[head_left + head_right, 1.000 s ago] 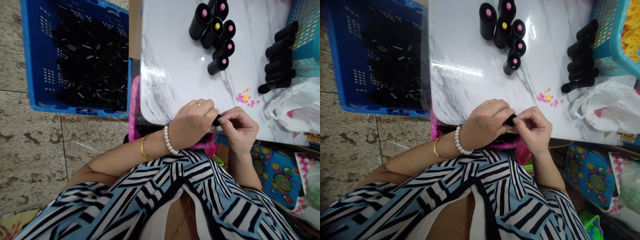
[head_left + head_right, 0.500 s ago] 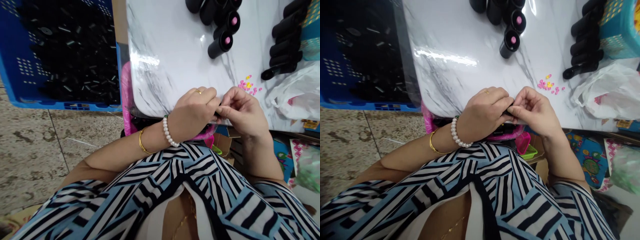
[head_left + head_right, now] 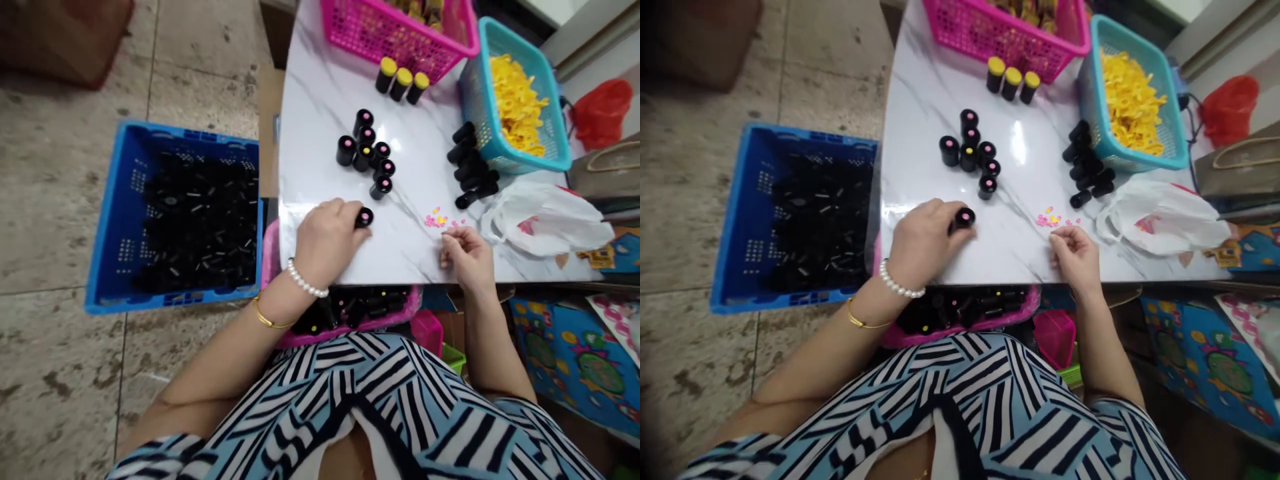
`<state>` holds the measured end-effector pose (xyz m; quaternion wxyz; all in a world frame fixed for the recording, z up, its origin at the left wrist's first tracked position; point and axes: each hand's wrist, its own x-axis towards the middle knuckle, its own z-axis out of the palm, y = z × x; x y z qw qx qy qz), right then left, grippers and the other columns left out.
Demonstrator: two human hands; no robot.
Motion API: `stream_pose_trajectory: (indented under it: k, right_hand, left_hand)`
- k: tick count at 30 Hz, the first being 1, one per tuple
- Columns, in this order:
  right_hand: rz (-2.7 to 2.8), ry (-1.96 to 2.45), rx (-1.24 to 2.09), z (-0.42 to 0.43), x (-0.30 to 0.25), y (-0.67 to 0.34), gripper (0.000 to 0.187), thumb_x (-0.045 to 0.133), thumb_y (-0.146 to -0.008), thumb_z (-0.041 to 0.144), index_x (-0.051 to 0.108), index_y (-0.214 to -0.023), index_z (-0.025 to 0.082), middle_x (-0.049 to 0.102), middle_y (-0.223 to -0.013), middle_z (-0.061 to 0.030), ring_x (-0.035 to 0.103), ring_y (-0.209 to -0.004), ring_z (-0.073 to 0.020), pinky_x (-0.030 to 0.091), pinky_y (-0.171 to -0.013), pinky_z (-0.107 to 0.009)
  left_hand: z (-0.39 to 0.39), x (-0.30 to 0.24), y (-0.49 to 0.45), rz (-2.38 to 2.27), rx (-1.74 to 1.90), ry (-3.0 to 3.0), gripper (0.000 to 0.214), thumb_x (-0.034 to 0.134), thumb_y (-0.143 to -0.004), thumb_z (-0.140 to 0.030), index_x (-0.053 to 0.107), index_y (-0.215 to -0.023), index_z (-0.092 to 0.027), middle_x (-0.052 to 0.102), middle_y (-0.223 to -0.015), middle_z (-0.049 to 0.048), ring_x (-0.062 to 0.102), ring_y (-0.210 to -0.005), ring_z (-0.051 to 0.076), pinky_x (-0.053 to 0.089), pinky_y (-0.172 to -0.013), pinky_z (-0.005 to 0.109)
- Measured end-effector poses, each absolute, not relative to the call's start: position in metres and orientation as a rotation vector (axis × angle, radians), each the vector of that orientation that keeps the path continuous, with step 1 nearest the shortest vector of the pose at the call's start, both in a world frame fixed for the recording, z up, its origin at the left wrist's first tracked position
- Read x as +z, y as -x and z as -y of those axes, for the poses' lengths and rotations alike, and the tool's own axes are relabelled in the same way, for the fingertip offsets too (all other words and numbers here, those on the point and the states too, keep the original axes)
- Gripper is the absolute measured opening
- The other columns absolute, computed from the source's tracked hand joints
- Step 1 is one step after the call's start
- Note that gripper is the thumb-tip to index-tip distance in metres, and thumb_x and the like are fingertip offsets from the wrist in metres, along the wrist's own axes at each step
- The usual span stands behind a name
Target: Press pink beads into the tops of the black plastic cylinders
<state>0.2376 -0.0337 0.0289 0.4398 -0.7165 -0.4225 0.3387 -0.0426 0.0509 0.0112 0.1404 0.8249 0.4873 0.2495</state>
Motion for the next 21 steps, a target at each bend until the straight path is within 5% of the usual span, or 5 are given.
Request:
stream_pose_trajectory:
  k: [4, 6, 11, 15, 21]
  right_hand:
    - [1.162, 2.025, 0.095, 0.042, 0.021, -0.272, 0.022, 0.067, -0.087, 0.039, 0.072, -0.095, 0.02, 0.064, -0.072, 0.0003, 0.054, -0.06, -0.0134, 0.049, -0.064, -0.031]
    - [1.27, 2.103, -0.075, 0.043, 0.019, -0.28, 0.024, 0.066, -0.087, 0.039, 0.077, -0.096, 0.02, 0.068, -0.08, -0.0024, 0.058, -0.069, -0.0155, 0.051, -0.075, -0.034]
    - [1.316, 2.182, -0.017, 0.03, 0.017, -0.28, 0.028, 0.07, -0.085, 0.046, 0.079, -0.088, 0.019, 0.072, -0.08, -0.0041, 0.062, -0.071, -0.0179, 0.052, -0.077, -0.034]
    - [1.349, 2.216, -0.001, 0.021, 0.019, -0.281, 0.023, 0.075, -0.08, 0.042, 0.077, -0.082, 0.019, 0.073, -0.082, -0.0041, 0.061, -0.068, -0.0166, 0.052, -0.077, -0.034]
    - [1.394, 2.252, 0.252, 0.031, 0.03, -0.28, 0.012, 0.075, -0.076, 0.03, 0.075, -0.078, 0.018, 0.069, -0.069, -0.001, 0.059, -0.061, -0.0144, 0.049, -0.067, -0.03]
  left_hand:
    - [-0.054, 0.005, 0.04, -1.416, 0.904, -2.273, 0.071, 0.073, -0.089, -0.034, 0.04, -0.148, -0.011, 0.065, -0.11, 0.0126, 0.064, -0.099, 0.027, 0.054, -0.094, 0.042]
    - [-0.039, 0.003, 0.038, -1.397, 1.013, -2.219, 0.067, 0.068, -0.092, -0.033, 0.036, -0.148, -0.012, 0.062, -0.108, 0.0108, 0.062, -0.097, 0.025, 0.054, -0.095, 0.043]
    - [-0.001, 0.01, 0.024, -1.185, 1.288, -2.231, 0.043, 0.057, -0.093, -0.016, 0.045, -0.134, -0.015, 0.056, -0.101, 0.0085, 0.057, -0.092, 0.022, 0.055, -0.086, 0.04]
    - [0.002, 0.009, 0.002, -0.964, 1.11, -2.346, 0.036, 0.056, -0.095, -0.014, 0.046, -0.13, -0.013, 0.059, -0.106, 0.0118, 0.057, -0.099, 0.024, 0.054, -0.09, 0.041]
    - [0.001, 0.003, 0.012, -1.001, 0.972, -2.327, 0.075, 0.071, -0.091, -0.029, 0.034, -0.152, -0.007, 0.056, -0.132, 0.022, 0.053, -0.125, 0.033, 0.047, -0.108, 0.053]
